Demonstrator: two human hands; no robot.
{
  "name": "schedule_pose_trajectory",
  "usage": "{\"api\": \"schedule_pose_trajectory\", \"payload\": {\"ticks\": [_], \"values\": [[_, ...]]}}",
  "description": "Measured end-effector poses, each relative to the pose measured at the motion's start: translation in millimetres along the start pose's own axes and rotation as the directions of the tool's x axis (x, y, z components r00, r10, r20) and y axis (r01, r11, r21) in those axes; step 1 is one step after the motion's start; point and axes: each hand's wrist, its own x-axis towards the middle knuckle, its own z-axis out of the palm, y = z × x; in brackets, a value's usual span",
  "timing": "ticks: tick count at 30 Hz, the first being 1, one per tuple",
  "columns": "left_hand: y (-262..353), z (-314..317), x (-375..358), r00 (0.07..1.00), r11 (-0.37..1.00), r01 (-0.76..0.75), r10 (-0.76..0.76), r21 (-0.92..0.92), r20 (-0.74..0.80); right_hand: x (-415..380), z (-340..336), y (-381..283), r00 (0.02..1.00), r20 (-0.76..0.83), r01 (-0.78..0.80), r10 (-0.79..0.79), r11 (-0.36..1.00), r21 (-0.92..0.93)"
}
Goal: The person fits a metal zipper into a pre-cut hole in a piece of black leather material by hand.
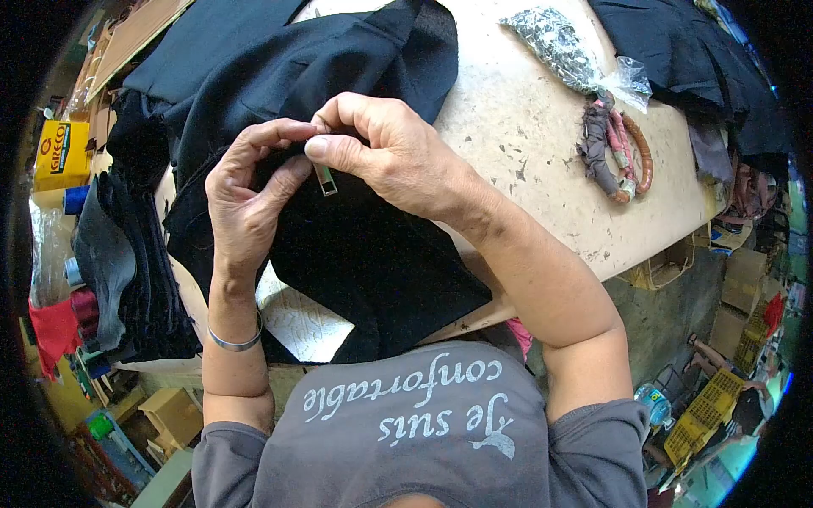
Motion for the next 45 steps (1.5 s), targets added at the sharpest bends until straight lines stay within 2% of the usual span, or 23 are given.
{"api": "schedule_pose_trajectory", "payload": {"ticks": [1,4,7,11,22,28,32,38,41,45], "values": [[0,0,0,1.000,1.000,0.003,-0.003,0.005,-0.003,0,0,-2,1.000,-0.002,-0.016,0.016,0.999,0.034],[0,-2,-2,0.997,0.995,0.070,-0.073,-0.070,-0.030,-1,-6,-8,0.997,0.044,-0.064,0.065,0.998,-0.019],[1,-5,-2,0.988,0.982,0.136,-0.145,-0.132,-0.058,-1,-9,-7,0.999,0.014,-0.031,0.032,0.994,-0.108],[2,-6,-3,0.991,0.989,0.120,-0.124,-0.085,-0.046,1,-10,-3,0.999,0.024,-0.041,0.045,0.990,-0.133],[2,-4,-3,0.985,0.974,0.160,-0.167,-0.161,-0.032,0,-1,3,0.999,-0.029,-0.036,0.036,0.999,-0.001],[-1,-4,-2,0.996,0.994,0.084,-0.086,-0.076,-0.023,-1,0,5,1.000,-0.021,-0.010,0.010,1.000,0.001],[0,-2,-4,0.992,0.988,0.108,-0.113,-0.108,-0.046,-1,2,5,0.999,-0.034,0.005,-0.005,1.000,0.010],[2,1,-4,0.994,0.998,0.066,-0.067,-0.011,-0.090,-2,3,10,0.994,-0.105,0.032,-0.044,0.993,-0.111],[2,2,-4,0.995,0.999,0.042,-0.039,0.033,-0.091,-3,1,6,0.996,-0.059,-0.070,0.067,0.996,-0.051],[2,2,-4,0.994,0.998,0.058,-0.057,0.008,-0.091,-2,2,7,0.997,-0.077,-0.035,0.029,0.997,-0.075]]}}
